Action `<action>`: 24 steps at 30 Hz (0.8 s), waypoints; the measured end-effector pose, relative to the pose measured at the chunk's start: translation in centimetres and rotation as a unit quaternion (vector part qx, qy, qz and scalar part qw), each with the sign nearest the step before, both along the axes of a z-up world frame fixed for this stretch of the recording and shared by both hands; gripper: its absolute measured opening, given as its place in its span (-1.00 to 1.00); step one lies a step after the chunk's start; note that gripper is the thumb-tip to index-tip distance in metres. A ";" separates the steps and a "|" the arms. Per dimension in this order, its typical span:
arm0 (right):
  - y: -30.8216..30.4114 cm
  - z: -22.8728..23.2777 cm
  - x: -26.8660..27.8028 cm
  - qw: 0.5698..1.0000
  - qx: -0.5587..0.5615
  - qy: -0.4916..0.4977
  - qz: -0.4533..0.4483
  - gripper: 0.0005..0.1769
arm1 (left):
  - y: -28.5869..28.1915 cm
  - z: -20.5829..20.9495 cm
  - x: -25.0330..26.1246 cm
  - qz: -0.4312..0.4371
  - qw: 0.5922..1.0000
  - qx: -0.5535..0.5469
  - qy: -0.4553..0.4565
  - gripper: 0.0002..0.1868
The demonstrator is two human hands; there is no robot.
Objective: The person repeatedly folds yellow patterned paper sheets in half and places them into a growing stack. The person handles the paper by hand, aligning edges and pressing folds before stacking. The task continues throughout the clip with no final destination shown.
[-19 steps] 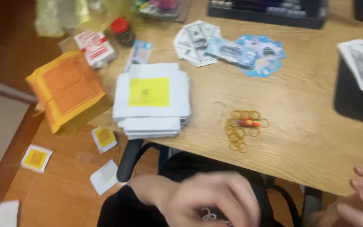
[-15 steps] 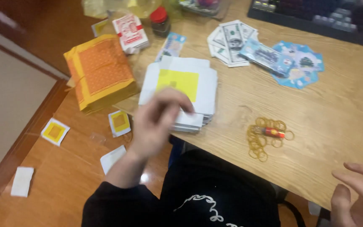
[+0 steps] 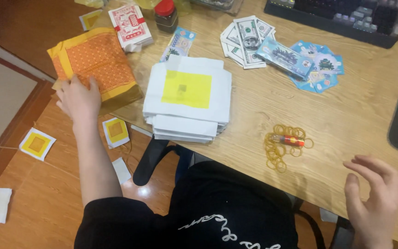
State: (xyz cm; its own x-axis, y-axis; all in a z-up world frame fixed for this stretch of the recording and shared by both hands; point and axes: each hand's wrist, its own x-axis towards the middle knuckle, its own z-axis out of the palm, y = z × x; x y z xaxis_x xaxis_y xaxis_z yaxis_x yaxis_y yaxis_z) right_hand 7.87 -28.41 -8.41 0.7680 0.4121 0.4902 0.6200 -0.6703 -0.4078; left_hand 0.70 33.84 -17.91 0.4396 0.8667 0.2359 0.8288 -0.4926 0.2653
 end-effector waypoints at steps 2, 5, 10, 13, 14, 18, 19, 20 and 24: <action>0.5 -0.2 -0.1 1.000 0.013 0.002 0.012 -0.75 | -1.2 0.7 -0.8 -0.019 1.000 0.016 0.004 -0.51; 0.4 -1.1 -0.1 0.999 0.032 0.019 0.010 -0.78 | -2.0 1.3 -1.9 -0.041 0.999 0.014 -0.005 -0.51; 0.1 -2.4 0.3 0.999 0.003 0.004 0.048 -0.79 | 1.0 1.6 -3.7 -0.021 0.975 -0.127 -0.180 -0.55; 0.3 -2.5 0.2 0.998 0.011 -0.003 0.056 -0.80 | 3.7 -0.9 -4.2 0.002 0.941 -0.207 -0.268 -0.59; 0.7 -2.2 0.0 0.998 0.023 -0.020 0.056 -0.80 | 4.7 -1.6 -3.7 -0.027 0.918 -0.242 -0.314 -0.71; 0.4 -2.1 0.3 0.999 0.016 -0.020 0.035 -0.76 | 6.0 -4.4 -5.0 0.063 0.882 -0.280 -0.374 -0.36; 0.6 -1.9 0.4 0.999 0.006 -0.017 0.037 -0.79 | 4.1 -2.4 -5.1 0.101 0.804 -0.384 -0.442 -0.49; 0.8 -1.7 0.4 0.999 -0.003 -0.013 0.040 -0.81 | 2.3 -0.3 -5.3 0.142 0.709 -0.478 -0.499 -0.62; 1.1 -1.5 0.5 0.999 -0.021 0.009 0.029 -0.76 | 0.9 1.1 -5.7 0.190 0.680 -0.514 -0.487 -0.56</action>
State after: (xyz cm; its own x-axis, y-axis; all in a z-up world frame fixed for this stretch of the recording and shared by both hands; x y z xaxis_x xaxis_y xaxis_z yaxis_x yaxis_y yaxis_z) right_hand 8.42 -27.28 -9.95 0.7508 0.4769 0.4570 0.6512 -0.6502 -0.3914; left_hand -4.98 34.74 -16.83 0.2078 0.8009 -0.5615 0.0301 0.5686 0.8221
